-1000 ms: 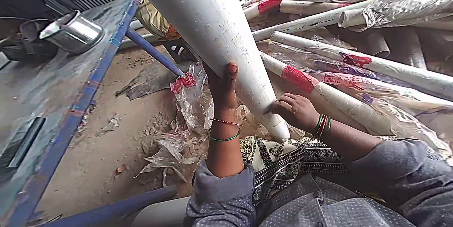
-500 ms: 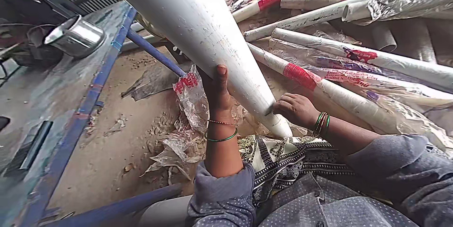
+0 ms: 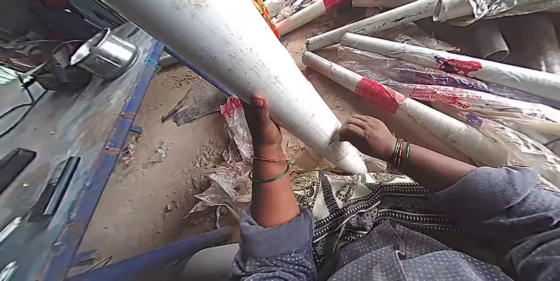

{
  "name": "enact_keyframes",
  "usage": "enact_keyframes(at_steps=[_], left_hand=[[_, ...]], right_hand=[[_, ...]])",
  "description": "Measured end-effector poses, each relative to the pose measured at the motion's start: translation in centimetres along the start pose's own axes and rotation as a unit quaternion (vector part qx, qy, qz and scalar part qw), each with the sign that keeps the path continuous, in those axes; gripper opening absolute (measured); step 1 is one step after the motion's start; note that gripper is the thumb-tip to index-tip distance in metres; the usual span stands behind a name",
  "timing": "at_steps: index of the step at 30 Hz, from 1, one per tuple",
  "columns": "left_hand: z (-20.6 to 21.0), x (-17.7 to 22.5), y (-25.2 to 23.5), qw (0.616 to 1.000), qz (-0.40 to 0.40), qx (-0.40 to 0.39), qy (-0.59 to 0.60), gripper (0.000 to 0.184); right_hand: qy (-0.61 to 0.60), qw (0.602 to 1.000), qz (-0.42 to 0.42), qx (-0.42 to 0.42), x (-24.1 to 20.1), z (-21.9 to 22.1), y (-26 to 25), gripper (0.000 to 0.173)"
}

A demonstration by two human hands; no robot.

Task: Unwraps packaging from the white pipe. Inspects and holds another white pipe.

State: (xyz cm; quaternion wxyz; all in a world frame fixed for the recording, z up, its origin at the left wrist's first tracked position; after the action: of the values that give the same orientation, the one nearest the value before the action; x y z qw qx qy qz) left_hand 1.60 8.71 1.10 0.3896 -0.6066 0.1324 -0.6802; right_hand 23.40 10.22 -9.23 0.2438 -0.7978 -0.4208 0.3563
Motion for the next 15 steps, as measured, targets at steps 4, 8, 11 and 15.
enact_keyframes(at_steps=[4,8,11,15], left_hand=[[-0.1,0.7,0.5,1.000,0.002,-0.017,-0.009,0.089],[0.0,0.7,0.6,1.000,0.015,-0.018,-0.004,0.084],[-0.1,0.3,0.1,1.000,0.013,-0.014,0.005,0.089],[-0.1,0.1,-0.3,1.000,0.017,0.003,0.000,0.088]], right_hand=[[-0.044,0.996,-0.027,0.069,-2.0,-2.3,-5.2,0.012],[-0.054,0.993,-0.045,0.090,-2.0,-2.3,-7.5,0.011],[-0.030,0.997,-0.051,0.050,-1.0,-0.5,-4.2,0.014],[-0.013,0.999,-0.022,-0.026,0.6,1.4,0.8,0.016]])
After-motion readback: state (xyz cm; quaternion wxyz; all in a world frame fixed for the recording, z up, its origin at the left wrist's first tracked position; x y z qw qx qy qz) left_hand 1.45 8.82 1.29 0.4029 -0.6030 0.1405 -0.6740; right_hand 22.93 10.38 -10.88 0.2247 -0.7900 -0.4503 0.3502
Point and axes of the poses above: each hand's wrist, its own y-axis away from the middle knuckle, its own z-axis out of the palm, x = y × z, the point moved 1 cm from there along -y, towards the middle knuckle, and after that the axes turned 9 degrees about z, right-handed, at the moved point
